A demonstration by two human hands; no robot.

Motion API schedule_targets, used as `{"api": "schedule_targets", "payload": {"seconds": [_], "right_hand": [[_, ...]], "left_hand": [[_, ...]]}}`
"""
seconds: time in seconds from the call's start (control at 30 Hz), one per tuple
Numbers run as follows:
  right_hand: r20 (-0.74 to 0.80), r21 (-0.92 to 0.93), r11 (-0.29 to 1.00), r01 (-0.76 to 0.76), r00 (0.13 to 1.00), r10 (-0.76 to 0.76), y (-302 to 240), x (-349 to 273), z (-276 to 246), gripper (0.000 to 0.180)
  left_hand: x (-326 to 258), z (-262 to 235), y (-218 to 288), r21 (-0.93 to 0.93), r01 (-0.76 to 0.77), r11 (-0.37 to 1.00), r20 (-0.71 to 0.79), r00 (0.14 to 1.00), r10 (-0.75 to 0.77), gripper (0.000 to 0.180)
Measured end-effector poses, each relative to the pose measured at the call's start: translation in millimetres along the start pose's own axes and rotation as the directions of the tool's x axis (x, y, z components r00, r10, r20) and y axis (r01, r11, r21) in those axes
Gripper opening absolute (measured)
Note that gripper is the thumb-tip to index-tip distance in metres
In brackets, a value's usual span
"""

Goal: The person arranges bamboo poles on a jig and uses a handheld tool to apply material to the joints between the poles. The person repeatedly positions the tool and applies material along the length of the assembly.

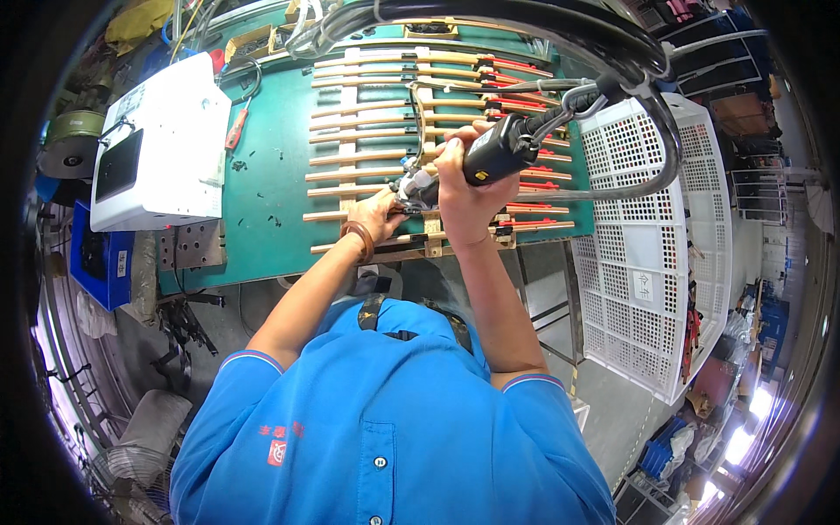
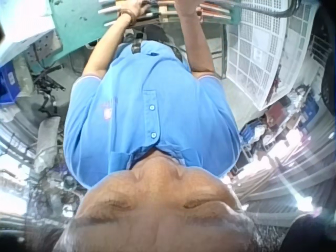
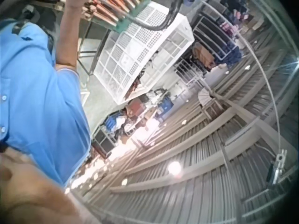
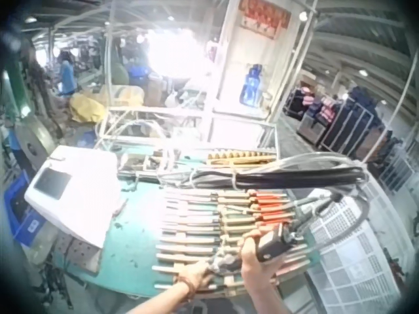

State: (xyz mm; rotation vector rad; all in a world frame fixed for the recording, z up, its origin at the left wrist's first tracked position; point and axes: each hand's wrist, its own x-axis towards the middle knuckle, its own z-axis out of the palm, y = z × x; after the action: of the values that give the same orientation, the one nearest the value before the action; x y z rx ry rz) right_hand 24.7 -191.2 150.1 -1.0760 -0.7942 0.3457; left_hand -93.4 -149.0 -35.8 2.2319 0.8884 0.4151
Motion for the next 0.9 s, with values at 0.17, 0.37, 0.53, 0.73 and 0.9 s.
{"api": "schedule_targets", "payload": {"seconds": [0.17, 0.37, 0.53, 0.73, 0.9], "right_hand": [[0.003, -0.022, 0.999, 0.041, 0.999, -0.041, 1, 0, 0, 0.030], [-0.019, -0.055, 0.998, 0.044, 0.999, -0.045, 3, 2, -1, 0.027], [0.025, -0.004, 1.000, 0.027, 0.999, -0.026, 6, -3, 0, 0.029], [0.046, 0.042, 0.999, -0.028, 0.999, 0.026, 10, -17, 1, 0.031], [0.087, -0.117, 0.992, 0.056, 0.995, -0.046, 11, -19, 1, 0.022]], "left_hand": [[2, 3, -1, -0.016, 0.015, 1.000, 0.013, 1.000, -0.015, 0.021], [1, 5, -5, -0.033, 0.015, 0.999, 0.023, 1.000, -0.015, 0.019], [2, 0, 1, 0.048, 0.014, 0.999, 0.040, 0.999, -0.015, 0.021], [1, -9, -21, 0.096, -0.150, 0.984, 0.056, 0.988, 0.145, 0.019], [-7, -16, -38, 0.000, -0.167, 0.986, 0.058, 0.984, 0.166, 0.013]]}}
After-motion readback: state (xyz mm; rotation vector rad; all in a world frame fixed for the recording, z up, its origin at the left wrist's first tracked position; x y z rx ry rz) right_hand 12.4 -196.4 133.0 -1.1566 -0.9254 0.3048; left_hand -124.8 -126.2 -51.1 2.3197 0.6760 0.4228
